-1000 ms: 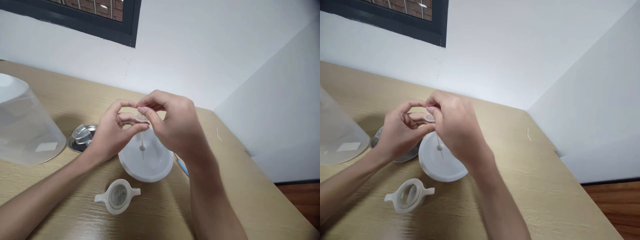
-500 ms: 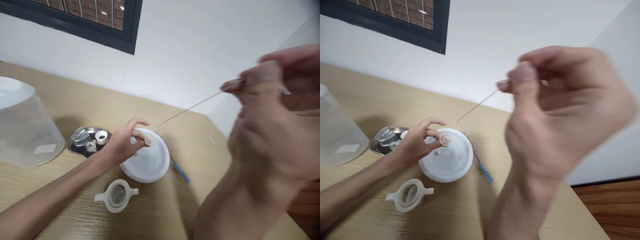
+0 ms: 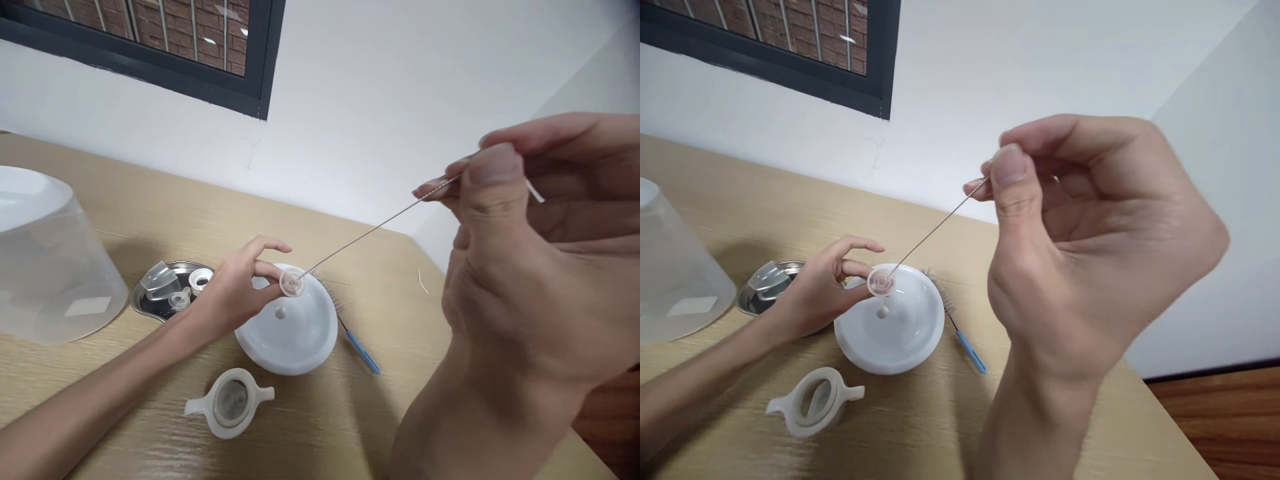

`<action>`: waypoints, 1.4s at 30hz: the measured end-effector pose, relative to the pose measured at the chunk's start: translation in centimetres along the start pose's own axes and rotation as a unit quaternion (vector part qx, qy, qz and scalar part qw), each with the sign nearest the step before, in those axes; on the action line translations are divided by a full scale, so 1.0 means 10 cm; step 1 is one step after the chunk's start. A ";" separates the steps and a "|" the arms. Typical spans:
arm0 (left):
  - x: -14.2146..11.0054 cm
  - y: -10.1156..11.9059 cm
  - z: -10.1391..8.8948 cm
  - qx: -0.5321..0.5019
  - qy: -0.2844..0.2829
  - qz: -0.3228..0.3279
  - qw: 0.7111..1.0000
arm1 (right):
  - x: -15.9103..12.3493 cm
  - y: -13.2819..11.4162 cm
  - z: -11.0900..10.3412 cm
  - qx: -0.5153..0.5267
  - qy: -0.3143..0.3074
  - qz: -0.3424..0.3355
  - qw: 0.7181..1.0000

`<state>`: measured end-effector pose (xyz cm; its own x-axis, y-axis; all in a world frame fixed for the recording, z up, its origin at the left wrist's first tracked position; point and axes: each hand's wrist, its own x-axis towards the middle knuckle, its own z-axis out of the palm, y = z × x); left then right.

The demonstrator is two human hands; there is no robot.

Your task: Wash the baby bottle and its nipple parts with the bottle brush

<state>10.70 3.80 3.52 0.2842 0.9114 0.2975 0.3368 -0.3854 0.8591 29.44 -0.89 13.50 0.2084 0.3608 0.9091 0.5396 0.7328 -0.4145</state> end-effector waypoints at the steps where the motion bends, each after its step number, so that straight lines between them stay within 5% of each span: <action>1: 0.00 0.00 0.00 -0.003 -0.003 0.000 1.000 | 0.01 -0.02 0.03 -0.002 0.030 0.009 1.000; 3: -0.01 0.00 0.00 -0.010 -0.012 -0.002 1.000 | 0.02 -0.04 0.08 -0.012 0.061 0.021 0.998; 15: 0.01 -0.01 0.00 -0.040 -0.016 -0.002 0.999 | 0.04 0.02 0.06 -0.045 -0.017 -0.016 0.999; 22: -0.01 -0.01 0.01 -0.134 -0.007 -0.038 0.990 | -0.07 0.04 0.16 -0.020 -0.140 -0.047 0.989; 31: 0.01 0.02 0.01 -0.163 0.030 -0.060 0.984 | -0.15 0.24 0.33 0.068 -0.253 0.087 0.961; 42: 0.03 0.07 -0.04 -0.201 0.042 -0.053 0.977 | -0.22 0.31 0.40 0.038 -0.336 0.096 0.936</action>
<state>10.67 3.84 4.31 0.1868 0.9581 0.2173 -0.0248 -0.2165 0.9760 27.36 2.87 10.05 -0.2787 0.7527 0.5964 0.4804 0.6470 -0.5921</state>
